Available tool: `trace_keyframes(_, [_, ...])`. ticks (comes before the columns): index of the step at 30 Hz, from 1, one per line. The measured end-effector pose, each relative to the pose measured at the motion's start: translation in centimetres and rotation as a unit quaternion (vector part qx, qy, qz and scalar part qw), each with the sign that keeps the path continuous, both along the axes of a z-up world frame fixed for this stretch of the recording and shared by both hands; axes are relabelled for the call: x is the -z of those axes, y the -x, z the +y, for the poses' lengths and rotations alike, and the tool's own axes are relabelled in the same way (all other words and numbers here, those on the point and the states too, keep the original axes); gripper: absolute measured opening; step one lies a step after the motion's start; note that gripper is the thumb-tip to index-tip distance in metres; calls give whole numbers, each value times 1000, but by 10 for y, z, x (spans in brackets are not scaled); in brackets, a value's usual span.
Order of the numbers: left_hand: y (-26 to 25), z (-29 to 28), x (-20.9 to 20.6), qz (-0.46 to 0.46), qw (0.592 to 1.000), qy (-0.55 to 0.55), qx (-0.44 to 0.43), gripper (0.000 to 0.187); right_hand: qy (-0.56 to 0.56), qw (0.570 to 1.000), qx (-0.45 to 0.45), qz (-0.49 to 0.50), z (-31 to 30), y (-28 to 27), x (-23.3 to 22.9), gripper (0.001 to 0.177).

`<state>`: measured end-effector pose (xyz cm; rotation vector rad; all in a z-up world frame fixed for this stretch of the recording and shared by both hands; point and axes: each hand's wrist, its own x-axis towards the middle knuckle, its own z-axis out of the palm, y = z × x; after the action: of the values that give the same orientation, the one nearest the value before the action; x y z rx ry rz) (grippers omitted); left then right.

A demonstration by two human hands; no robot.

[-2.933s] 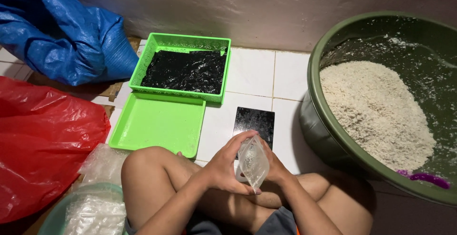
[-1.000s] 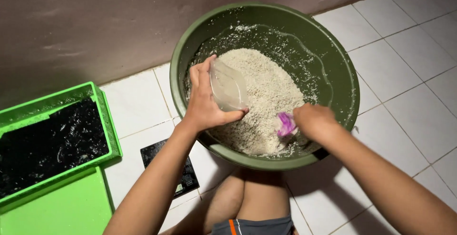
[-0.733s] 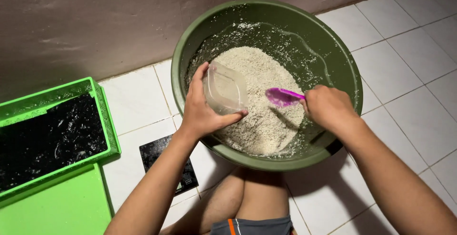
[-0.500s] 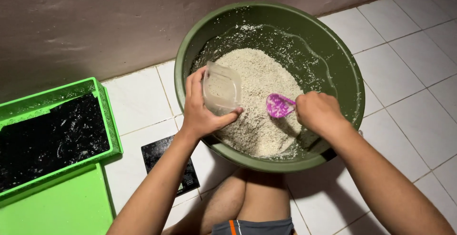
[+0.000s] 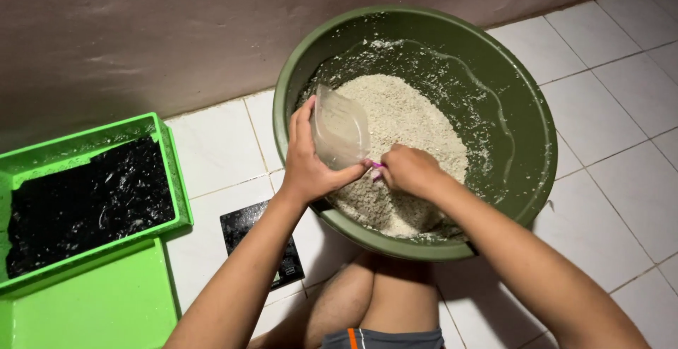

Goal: Packaging and weighing granular food material into small plastic bags.

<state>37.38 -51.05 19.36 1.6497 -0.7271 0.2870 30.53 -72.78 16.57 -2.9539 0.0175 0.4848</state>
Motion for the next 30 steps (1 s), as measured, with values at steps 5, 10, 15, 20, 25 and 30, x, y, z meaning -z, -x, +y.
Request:
trace_keyframes(5, [3, 3, -6, 14, 1000, 1, 11, 126, -4, 997, 71, 40, -9, 15, -16, 33])
trace_keyframes(10, [2, -1, -2, 5, 1000, 4, -1, 124, 22, 992, 119, 34, -25, 20, -37, 33])
trace_keyframes(15, [2, 2, -5, -9, 1000, -2, -6, 121, -38, 994, 102, 31, 10, 19, -37, 31])
trace_keyframes(20, [1, 1, -3, -7, 1000, 3, -4, 122, -19, 989, 145, 31, -19, 31, -66, 31])
trace_keyframes(25, [-2, -2, 1, -17, 1000, 11, 0, 122, -23, 984, 175, 4, -47, 51, -103, 34])
trace_keyframes(30, [-2, -2, 3, -27, 1000, 9, -1, 117, -41, 970, 229, -69, -80, 63, -91, 29])
